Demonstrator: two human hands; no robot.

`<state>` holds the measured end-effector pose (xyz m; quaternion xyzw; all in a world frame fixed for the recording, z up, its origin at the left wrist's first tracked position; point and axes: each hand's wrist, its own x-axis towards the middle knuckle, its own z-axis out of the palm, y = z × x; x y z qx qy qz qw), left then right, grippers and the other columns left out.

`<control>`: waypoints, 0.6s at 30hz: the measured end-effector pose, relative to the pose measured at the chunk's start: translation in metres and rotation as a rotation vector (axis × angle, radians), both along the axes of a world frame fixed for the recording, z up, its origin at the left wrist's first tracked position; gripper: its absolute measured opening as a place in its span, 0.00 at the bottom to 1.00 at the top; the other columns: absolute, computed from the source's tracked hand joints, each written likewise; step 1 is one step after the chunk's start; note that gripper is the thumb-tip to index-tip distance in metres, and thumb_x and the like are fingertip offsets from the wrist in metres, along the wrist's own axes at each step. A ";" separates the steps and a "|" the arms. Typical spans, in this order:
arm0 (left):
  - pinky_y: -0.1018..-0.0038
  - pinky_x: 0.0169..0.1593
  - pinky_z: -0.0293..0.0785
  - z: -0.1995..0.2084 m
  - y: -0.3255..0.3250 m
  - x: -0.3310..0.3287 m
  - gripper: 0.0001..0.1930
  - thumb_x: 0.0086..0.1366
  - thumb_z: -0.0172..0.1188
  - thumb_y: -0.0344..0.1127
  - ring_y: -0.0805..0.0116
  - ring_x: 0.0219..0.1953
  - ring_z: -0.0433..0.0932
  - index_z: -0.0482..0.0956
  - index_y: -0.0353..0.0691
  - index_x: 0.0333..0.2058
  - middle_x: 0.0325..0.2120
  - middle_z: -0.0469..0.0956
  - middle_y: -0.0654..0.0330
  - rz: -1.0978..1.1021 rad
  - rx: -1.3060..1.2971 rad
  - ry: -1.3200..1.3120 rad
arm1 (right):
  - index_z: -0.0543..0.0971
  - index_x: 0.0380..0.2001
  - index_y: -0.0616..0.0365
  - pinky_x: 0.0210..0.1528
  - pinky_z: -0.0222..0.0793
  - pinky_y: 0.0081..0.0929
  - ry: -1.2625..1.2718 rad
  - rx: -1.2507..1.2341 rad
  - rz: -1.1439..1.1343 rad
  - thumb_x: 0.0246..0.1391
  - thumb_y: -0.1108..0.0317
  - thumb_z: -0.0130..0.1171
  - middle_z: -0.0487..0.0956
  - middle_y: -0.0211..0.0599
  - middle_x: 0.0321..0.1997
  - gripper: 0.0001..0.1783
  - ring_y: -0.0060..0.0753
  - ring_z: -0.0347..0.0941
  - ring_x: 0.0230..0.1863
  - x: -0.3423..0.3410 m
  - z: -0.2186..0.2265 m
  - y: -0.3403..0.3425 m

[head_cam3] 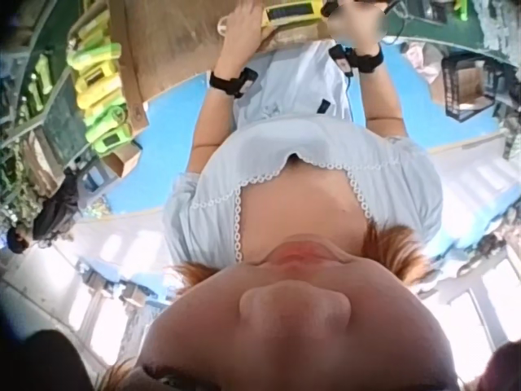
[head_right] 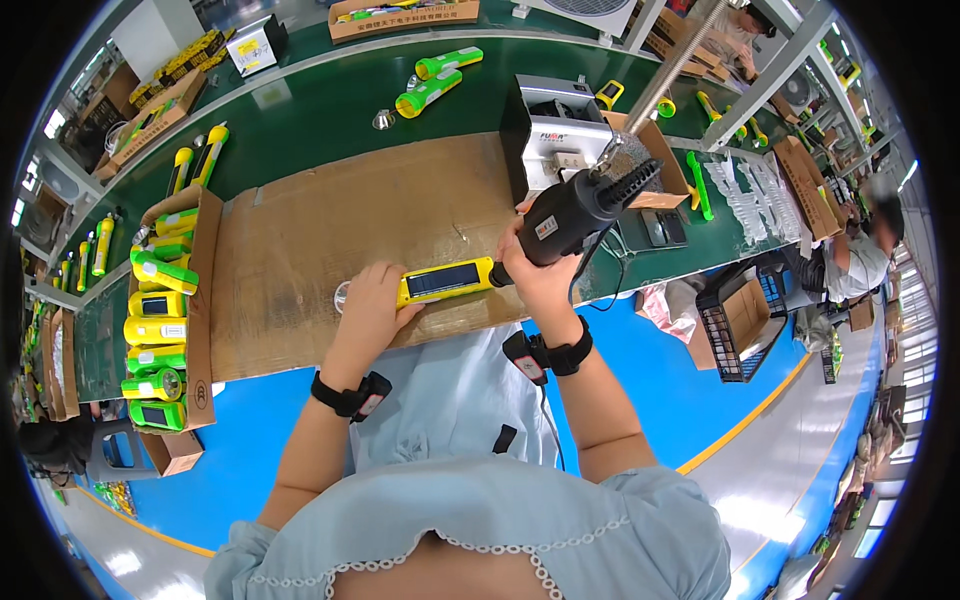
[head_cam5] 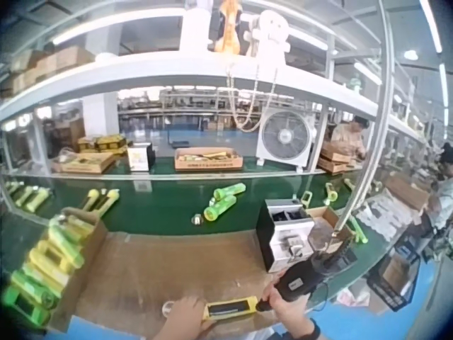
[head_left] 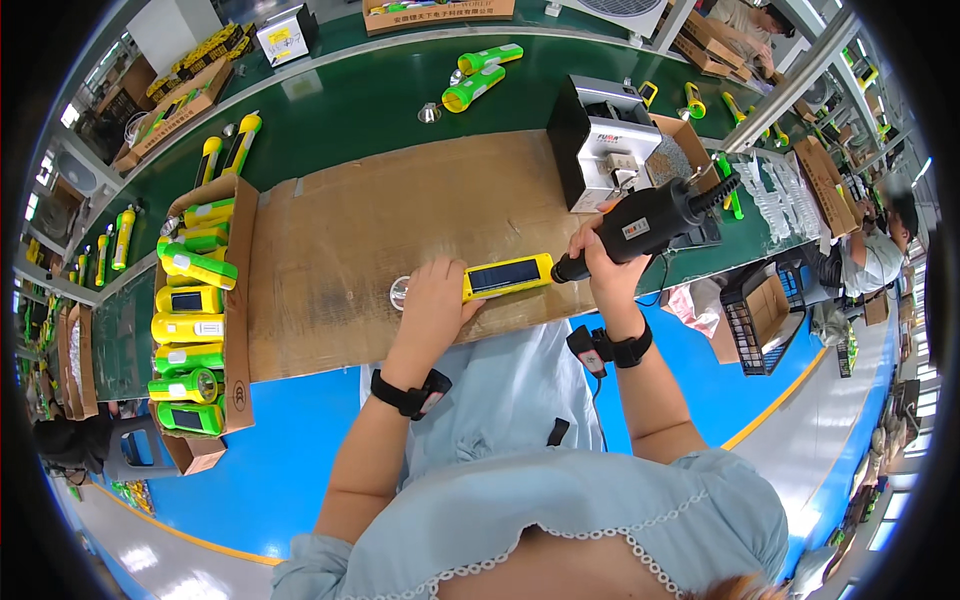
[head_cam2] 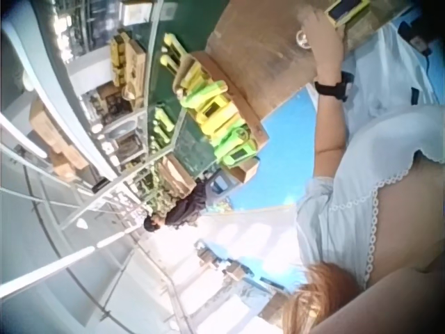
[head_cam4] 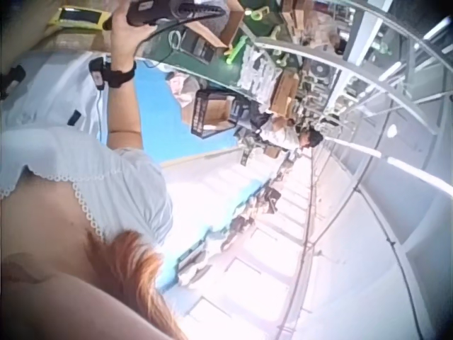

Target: Using an electric screwdriver to attach components and fasten screws on solar-powered flashlight housings on a factory assembly line.

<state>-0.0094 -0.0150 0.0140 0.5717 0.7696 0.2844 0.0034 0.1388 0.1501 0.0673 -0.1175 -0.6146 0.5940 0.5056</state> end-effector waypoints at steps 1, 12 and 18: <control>0.62 0.44 0.67 0.001 0.001 0.001 0.22 0.49 0.67 0.38 0.52 0.41 0.70 0.72 0.36 0.41 0.37 0.72 0.52 -0.008 0.000 0.000 | 0.66 0.43 0.64 0.27 0.69 0.23 -0.034 -0.002 0.010 0.43 0.84 0.51 0.72 0.34 0.22 0.21 0.24 0.70 0.22 0.002 0.001 -0.001; 0.62 0.47 0.65 0.005 0.002 0.003 0.23 0.48 0.68 0.38 0.53 0.42 0.70 0.72 0.36 0.42 0.38 0.71 0.54 0.052 -0.030 0.013 | 0.66 0.47 0.70 0.29 0.69 0.20 0.283 0.207 -0.530 0.46 0.80 0.55 0.75 0.35 0.23 0.22 0.24 0.72 0.22 -0.001 0.061 0.095; 0.62 0.48 0.64 0.004 0.002 0.007 0.24 0.48 0.67 0.37 0.53 0.43 0.69 0.71 0.35 0.44 0.39 0.70 0.53 0.055 -0.022 0.008 | 0.68 0.44 0.68 0.26 0.69 0.22 0.157 0.192 -0.518 0.45 0.80 0.56 0.75 0.36 0.23 0.19 0.25 0.72 0.19 -0.010 0.059 0.137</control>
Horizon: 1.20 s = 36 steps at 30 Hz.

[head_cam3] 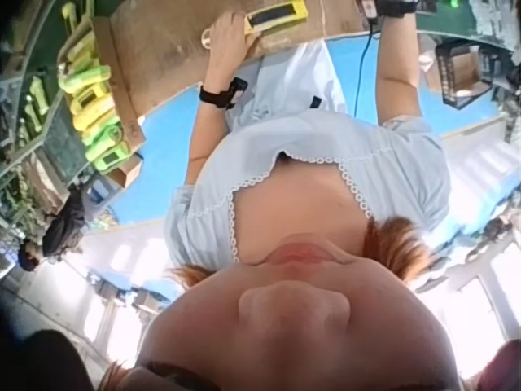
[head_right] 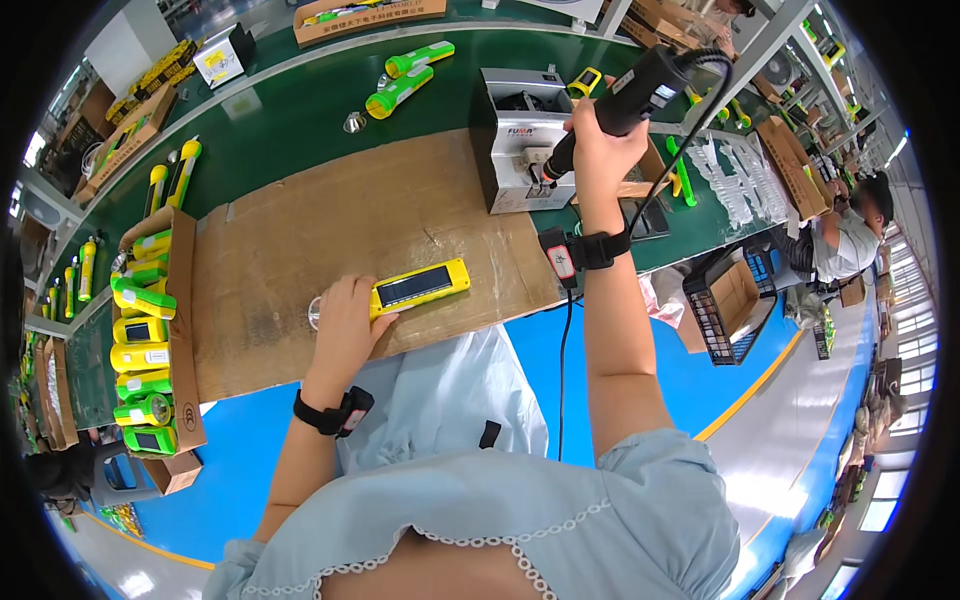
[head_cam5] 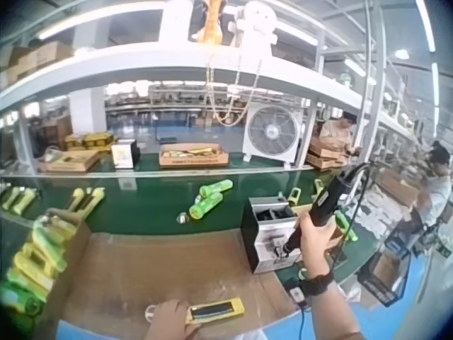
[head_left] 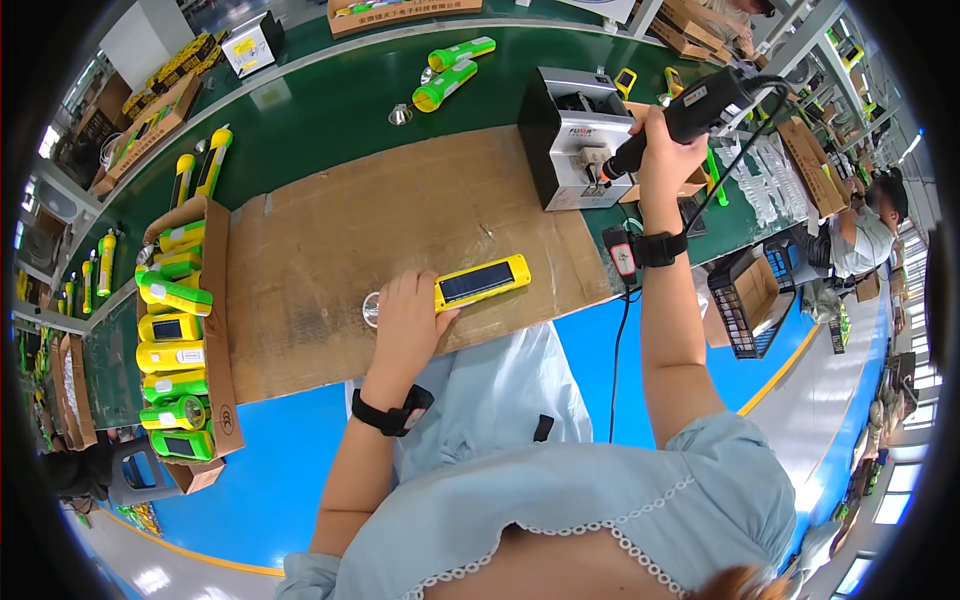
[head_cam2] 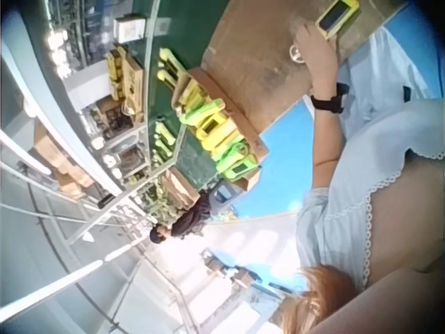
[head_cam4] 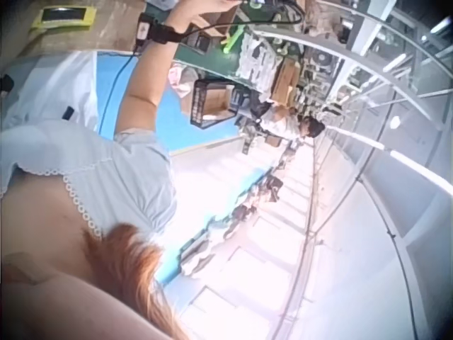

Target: Using an electric screwdriver to attach components and fasten screws on solar-powered flashlight housings on a factory assembly line.

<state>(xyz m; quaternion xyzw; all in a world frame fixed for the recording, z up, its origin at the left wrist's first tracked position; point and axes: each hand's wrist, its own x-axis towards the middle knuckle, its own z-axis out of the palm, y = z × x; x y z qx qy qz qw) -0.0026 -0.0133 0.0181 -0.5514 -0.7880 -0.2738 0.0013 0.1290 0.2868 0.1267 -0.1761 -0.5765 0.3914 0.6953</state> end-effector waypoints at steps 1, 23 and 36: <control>0.62 0.48 0.64 0.000 -0.002 0.001 0.24 0.48 0.67 0.37 0.53 0.43 0.69 0.71 0.35 0.44 0.39 0.70 0.53 0.004 -0.005 -0.006 | 0.69 0.44 0.70 0.25 0.68 0.23 -0.046 -0.029 0.014 0.46 0.79 0.55 0.74 0.37 0.22 0.19 0.26 0.71 0.18 -0.002 -0.002 0.001; 0.60 0.49 0.65 -0.014 -0.002 0.007 0.26 0.47 0.68 0.36 0.49 0.45 0.68 0.71 0.35 0.45 0.42 0.69 0.49 0.057 0.088 0.037 | 0.65 0.43 0.68 0.24 0.69 0.27 -0.172 -0.173 0.520 0.44 0.81 0.50 0.71 0.38 0.20 0.19 0.31 0.70 0.19 -0.018 -0.037 -0.106; 0.61 0.45 0.66 -0.006 0.002 -0.003 0.24 0.47 0.68 0.37 0.51 0.42 0.70 0.73 0.36 0.42 0.38 0.71 0.52 -0.004 0.052 -0.028 | 0.69 0.43 0.63 0.26 0.68 0.20 -0.303 -0.202 0.625 0.44 0.83 0.55 0.73 0.29 0.23 0.20 0.20 0.71 0.22 -0.019 -0.040 -0.112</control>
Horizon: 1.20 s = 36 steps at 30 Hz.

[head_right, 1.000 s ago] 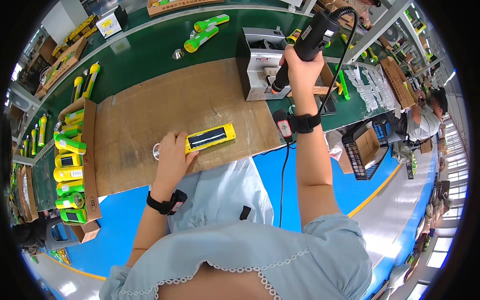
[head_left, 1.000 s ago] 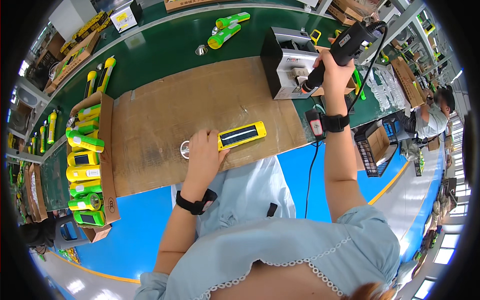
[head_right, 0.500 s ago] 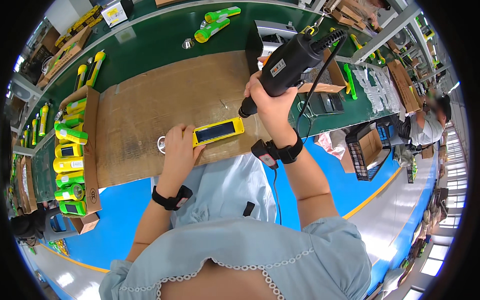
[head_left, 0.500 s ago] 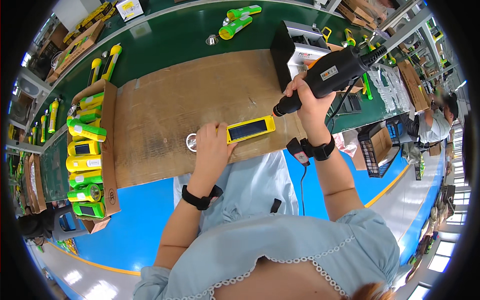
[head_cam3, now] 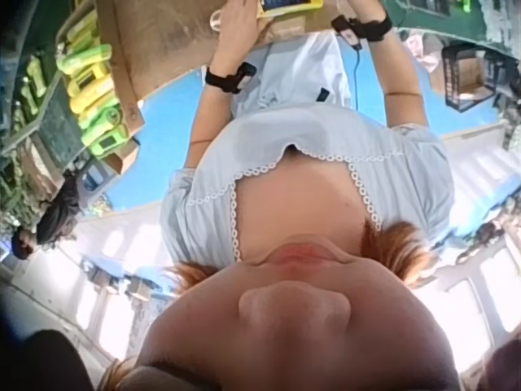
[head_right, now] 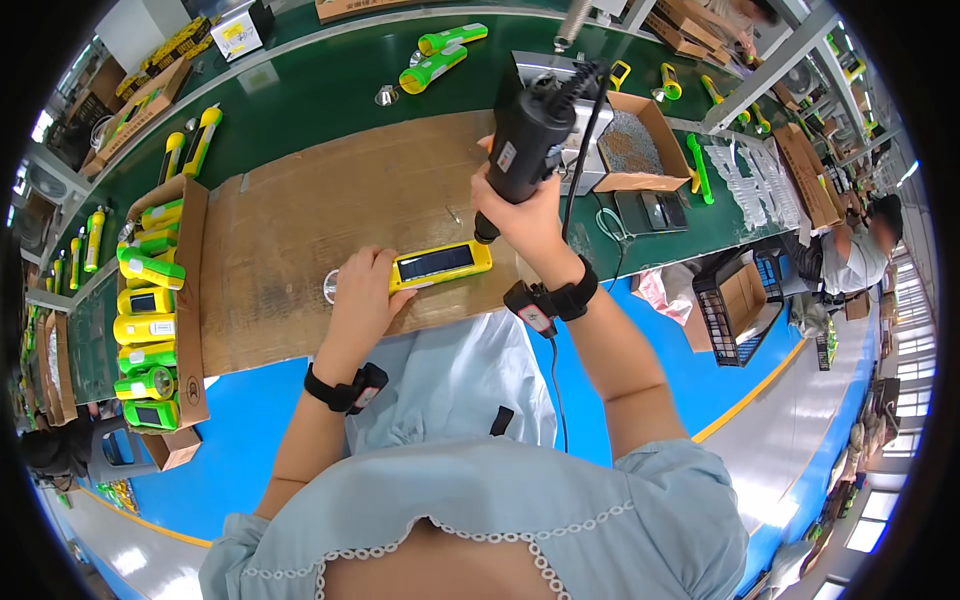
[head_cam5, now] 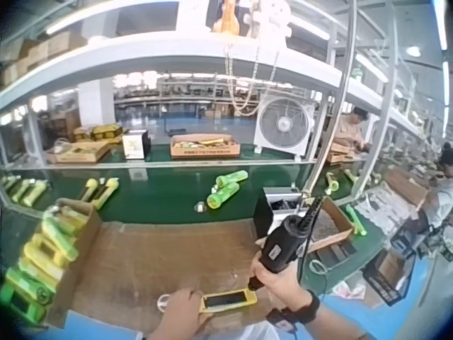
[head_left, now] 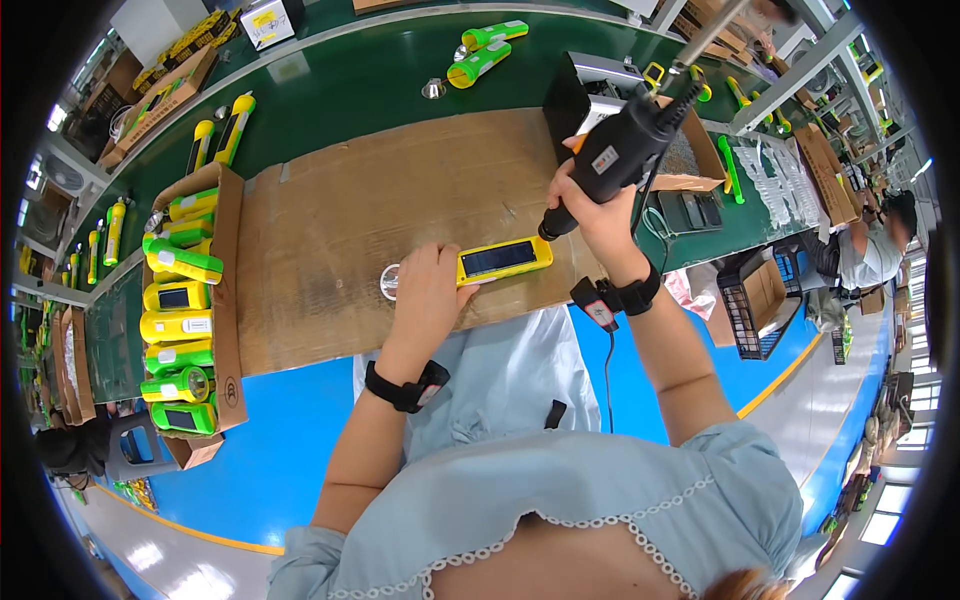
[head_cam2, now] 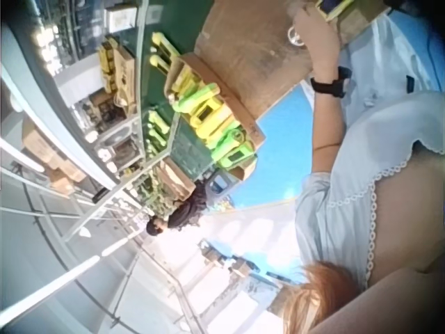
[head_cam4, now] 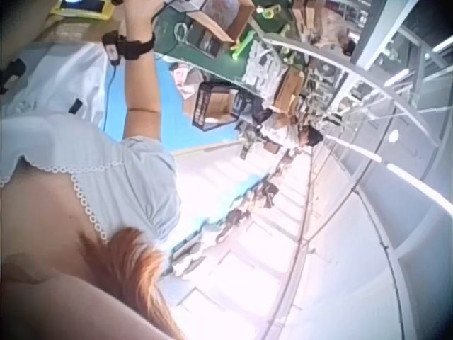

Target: Using an electric screwdriver to attach components and fasten screws on solar-powered flashlight housings on a factory assembly line.

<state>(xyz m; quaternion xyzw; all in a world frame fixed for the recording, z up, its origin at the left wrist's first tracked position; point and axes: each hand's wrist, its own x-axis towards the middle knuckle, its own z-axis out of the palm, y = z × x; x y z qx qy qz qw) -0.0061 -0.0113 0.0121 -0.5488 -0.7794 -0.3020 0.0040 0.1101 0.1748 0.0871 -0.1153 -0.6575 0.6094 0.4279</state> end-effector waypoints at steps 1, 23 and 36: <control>0.61 0.45 0.66 0.001 -0.001 -0.001 0.24 0.47 0.68 0.37 0.51 0.42 0.70 0.73 0.36 0.42 0.38 0.71 0.52 0.000 0.002 0.006 | 0.66 0.46 0.65 0.27 0.69 0.22 0.121 0.033 -0.001 0.45 0.83 0.54 0.73 0.32 0.22 0.22 0.23 0.72 0.22 0.004 0.003 0.003; 0.62 0.46 0.65 0.002 -0.005 -0.001 0.23 0.49 0.67 0.36 0.50 0.42 0.68 0.71 0.34 0.42 0.38 0.69 0.50 -0.005 -0.022 -0.048 | 0.69 0.43 0.69 0.22 0.67 0.24 0.190 -0.062 -0.270 0.44 0.80 0.53 0.73 0.37 0.18 0.19 0.28 0.70 0.17 0.011 0.039 0.064; 0.61 0.44 0.66 -0.005 -0.004 -0.004 0.25 0.44 0.70 0.34 0.49 0.42 0.69 0.70 0.33 0.40 0.38 0.70 0.49 -0.006 0.061 -0.106 | 0.59 0.53 0.62 0.32 0.69 0.33 0.214 -0.050 0.177 0.51 0.79 0.50 0.68 0.38 0.25 0.24 0.32 0.69 0.24 -0.024 0.005 -0.075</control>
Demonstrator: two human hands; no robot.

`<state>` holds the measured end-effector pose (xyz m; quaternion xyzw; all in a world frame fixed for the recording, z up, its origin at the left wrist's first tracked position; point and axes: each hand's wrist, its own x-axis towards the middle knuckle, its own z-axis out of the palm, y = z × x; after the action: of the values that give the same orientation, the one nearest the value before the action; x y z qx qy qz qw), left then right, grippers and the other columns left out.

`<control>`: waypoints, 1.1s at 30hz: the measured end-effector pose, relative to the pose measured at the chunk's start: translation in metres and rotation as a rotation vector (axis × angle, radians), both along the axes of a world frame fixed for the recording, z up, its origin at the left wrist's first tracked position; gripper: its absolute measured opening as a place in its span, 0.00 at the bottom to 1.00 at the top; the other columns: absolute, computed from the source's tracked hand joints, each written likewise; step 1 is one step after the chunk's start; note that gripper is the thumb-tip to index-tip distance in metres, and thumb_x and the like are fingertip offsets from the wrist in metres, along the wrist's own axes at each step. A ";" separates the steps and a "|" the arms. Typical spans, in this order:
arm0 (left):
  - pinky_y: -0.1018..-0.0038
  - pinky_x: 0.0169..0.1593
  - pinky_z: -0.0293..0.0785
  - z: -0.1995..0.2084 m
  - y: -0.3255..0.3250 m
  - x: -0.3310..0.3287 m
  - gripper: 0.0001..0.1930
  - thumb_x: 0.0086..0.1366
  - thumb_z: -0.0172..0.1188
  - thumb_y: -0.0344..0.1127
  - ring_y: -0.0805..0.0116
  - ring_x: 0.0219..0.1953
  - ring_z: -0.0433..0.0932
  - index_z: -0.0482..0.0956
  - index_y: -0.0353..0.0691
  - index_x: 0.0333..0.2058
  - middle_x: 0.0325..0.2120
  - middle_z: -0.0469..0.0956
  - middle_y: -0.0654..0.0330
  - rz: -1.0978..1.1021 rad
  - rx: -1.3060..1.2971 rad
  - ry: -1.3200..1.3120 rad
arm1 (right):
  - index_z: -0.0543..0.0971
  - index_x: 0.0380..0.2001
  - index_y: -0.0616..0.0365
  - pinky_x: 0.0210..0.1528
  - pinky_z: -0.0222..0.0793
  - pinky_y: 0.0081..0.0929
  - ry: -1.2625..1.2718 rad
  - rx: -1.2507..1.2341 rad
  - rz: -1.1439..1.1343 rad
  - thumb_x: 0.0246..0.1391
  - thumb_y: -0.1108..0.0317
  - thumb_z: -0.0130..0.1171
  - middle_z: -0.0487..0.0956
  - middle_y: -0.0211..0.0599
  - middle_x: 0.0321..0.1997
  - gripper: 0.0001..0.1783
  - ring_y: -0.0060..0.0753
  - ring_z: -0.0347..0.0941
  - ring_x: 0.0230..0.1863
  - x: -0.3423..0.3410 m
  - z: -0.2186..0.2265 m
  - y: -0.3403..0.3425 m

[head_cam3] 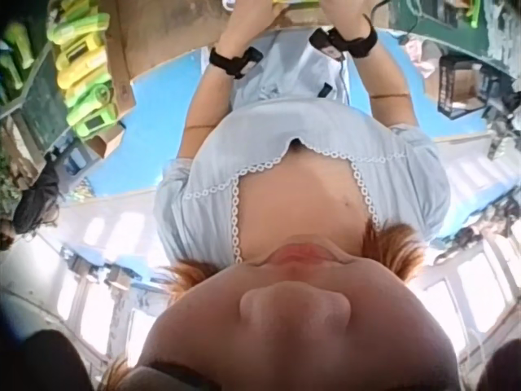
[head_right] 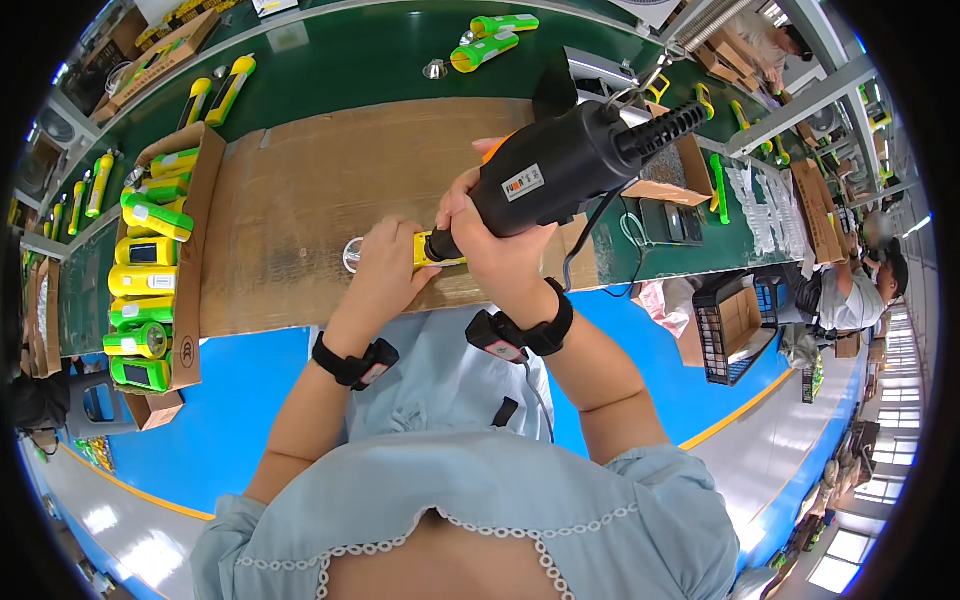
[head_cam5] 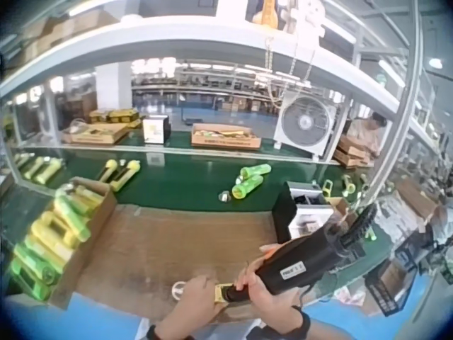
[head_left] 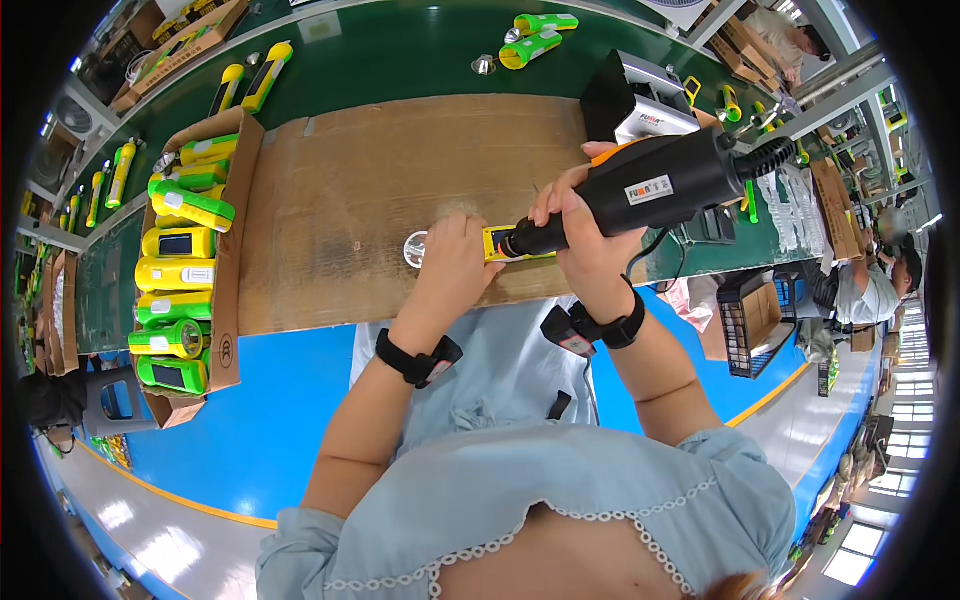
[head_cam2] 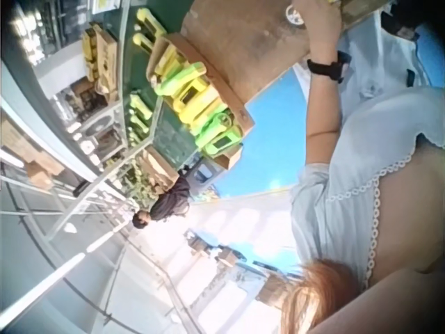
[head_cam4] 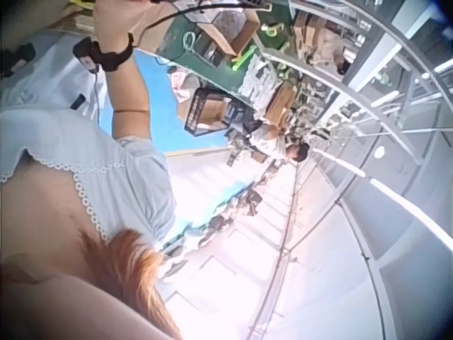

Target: Using an electric screwdriver to attach components and fasten screws on solar-powered flashlight housings on a factory assembly line.

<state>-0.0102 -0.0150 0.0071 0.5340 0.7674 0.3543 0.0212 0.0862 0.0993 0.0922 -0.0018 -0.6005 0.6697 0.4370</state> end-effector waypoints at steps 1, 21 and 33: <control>0.61 0.44 0.66 -0.001 0.000 0.000 0.25 0.44 0.70 0.34 0.49 0.42 0.69 0.70 0.33 0.40 0.38 0.70 0.49 0.003 0.003 -0.002 | 0.59 0.52 0.62 0.32 0.70 0.33 -0.007 0.006 -0.001 0.52 0.80 0.50 0.69 0.38 0.25 0.24 0.32 0.69 0.24 -0.001 -0.004 0.000; 0.60 0.42 0.67 -0.003 0.000 -0.001 0.25 0.44 0.69 0.33 0.47 0.40 0.69 0.70 0.31 0.40 0.36 0.69 0.47 -0.010 0.017 -0.032 | 0.62 0.46 0.64 0.32 0.70 0.23 -0.067 -0.111 -0.029 0.45 0.85 0.50 0.73 0.34 0.25 0.23 0.23 0.72 0.27 -0.007 -0.008 -0.014; 0.61 0.46 0.66 -0.015 0.003 -0.005 0.22 0.43 0.68 0.27 0.48 0.43 0.69 0.69 0.34 0.39 0.37 0.69 0.48 -0.091 0.072 -0.039 | 0.63 0.48 0.62 0.34 0.70 0.23 -0.247 0.185 -0.092 0.48 0.85 0.50 0.73 0.35 0.27 0.22 0.25 0.72 0.28 -0.008 -0.013 -0.022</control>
<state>-0.0148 -0.0121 -0.0075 0.5618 0.7285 0.3907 0.0330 0.0778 0.0778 0.0791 -0.0714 -0.7081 0.5854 0.3883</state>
